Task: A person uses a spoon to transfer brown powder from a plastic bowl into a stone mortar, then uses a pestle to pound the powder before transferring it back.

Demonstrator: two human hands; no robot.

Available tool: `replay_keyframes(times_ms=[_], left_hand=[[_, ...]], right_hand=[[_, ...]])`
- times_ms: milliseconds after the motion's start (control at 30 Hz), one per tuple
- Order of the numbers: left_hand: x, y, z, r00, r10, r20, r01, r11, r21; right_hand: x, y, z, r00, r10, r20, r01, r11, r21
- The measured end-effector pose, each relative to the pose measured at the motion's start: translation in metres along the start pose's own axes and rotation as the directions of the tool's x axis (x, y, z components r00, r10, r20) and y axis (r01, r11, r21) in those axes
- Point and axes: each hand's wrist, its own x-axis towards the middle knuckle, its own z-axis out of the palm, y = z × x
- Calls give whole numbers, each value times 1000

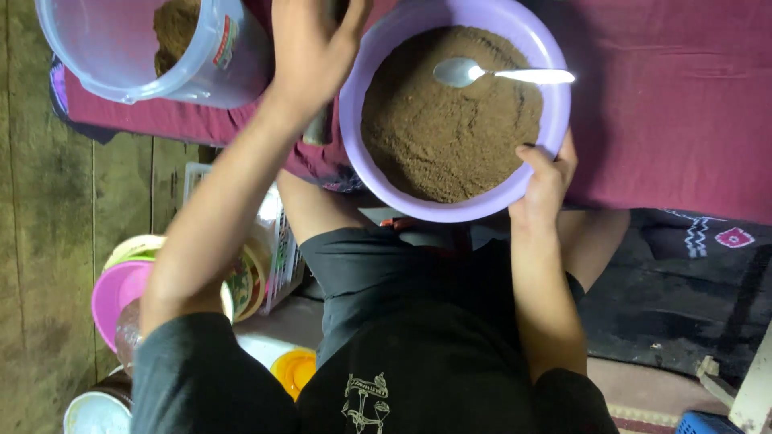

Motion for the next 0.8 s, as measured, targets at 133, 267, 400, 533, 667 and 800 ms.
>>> replay_keyframes(times_ms=[133,267,400,533,667,800], left_hand=[[-68,21,-2,942,-329,-62,280,876,-393],[-126,14,18,896,-419,149,420,687,-594],[-136,14,32,887,-421,191,444,658,-608],[-140,16,41,891,-415,182,430,647,-630],[-145,19,47,886,-445,132,415,632,-654],[-139,21,40,876,-457,153,434,610,-663]], right_hand=[[-1,-4,0,1000,-20,21,22,995,-95],[-4,-6,-2,998,-50,48,58,983,-172],[-5,-10,-1,998,-24,52,32,987,-158],[-3,-9,-4,984,-87,155,117,974,-194],[-4,-8,-8,984,-103,146,138,957,-256],[-7,-13,-1,956,-132,261,189,960,-206]])
